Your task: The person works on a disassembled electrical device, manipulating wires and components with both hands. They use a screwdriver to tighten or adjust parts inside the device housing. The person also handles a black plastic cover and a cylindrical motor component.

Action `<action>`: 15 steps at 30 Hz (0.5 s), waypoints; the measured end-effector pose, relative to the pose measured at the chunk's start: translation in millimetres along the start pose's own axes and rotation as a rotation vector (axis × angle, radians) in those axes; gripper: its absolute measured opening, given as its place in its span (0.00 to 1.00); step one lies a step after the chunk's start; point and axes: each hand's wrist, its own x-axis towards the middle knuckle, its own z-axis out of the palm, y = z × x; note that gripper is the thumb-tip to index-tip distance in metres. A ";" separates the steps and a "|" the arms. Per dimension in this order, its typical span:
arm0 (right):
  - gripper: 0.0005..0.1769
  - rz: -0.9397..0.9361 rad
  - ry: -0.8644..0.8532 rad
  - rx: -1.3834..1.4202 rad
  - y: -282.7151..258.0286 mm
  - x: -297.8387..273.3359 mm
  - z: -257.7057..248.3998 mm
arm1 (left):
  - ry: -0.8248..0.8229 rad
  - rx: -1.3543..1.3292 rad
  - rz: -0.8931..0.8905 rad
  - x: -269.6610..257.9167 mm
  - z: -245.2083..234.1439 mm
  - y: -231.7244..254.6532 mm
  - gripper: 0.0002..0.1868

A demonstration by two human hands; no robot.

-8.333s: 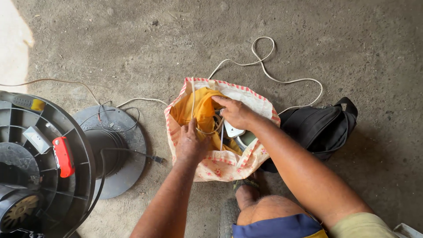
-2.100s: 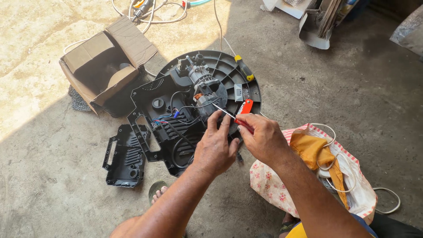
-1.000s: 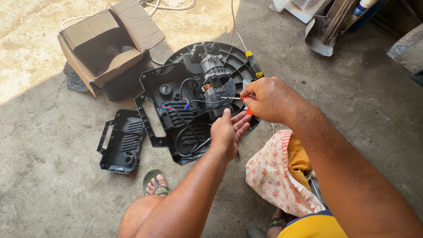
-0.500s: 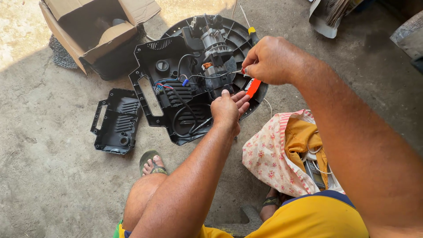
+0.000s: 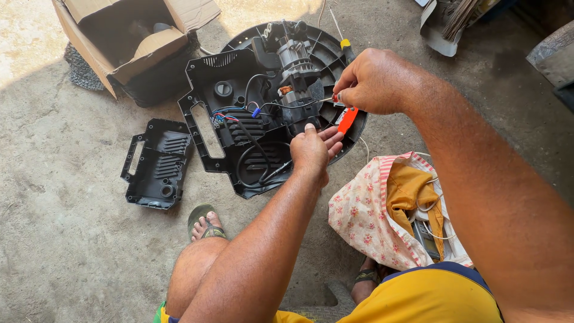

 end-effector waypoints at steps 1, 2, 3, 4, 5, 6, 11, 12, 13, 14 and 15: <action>0.14 0.009 -0.001 -0.011 0.0 -0.5 0.2 | -0.010 -0.003 0.005 -0.2 -0.2 0.0 0.26; 0.14 0.018 -0.002 -0.022 -0.1 -0.7 0.1 | -0.019 -0.006 0.011 -0.5 -0.4 0.0 0.27; 0.14 0.016 -0.003 -0.015 0.0 -1.0 -0.5 | -0.013 0.007 0.007 -0.8 0.3 -0.2 0.26; 0.14 0.012 -0.004 -0.007 -0.4 -1.1 -0.5 | -0.004 0.020 0.004 -1.3 0.1 0.1 0.26; 0.14 0.008 -0.005 0.001 -1.0 -0.8 -0.5 | 0.004 0.034 0.001 -1.6 -0.3 0.6 0.25; 0.14 0.018 -0.007 -0.001 -1.0 -0.6 -0.1 | -0.001 0.028 0.001 -2.0 -0.5 0.5 0.26; 0.14 0.041 -0.009 0.012 -1.2 0.4 -2.2 | -0.009 0.043 -0.007 -4.5 1.7 2.1 0.27; 0.14 0.034 -0.011 0.004 -2.6 1.0 -2.0 | -0.003 0.047 -0.005 -4.9 0.5 3.2 0.26; 0.15 0.026 -0.013 -0.004 -3.8 1.5 -1.8 | 0.003 0.052 -0.002 -5.2 -0.5 3.9 0.25; 0.15 0.023 -0.015 -0.013 -3.4 1.1 -2.0 | 0.005 0.056 -0.003 -5.5 0.2 3.1 0.24; 0.15 0.036 -0.017 -0.003 -3.6 1.4 -1.6 | -0.001 0.055 -0.003 -5.4 -0.6 2.9 0.25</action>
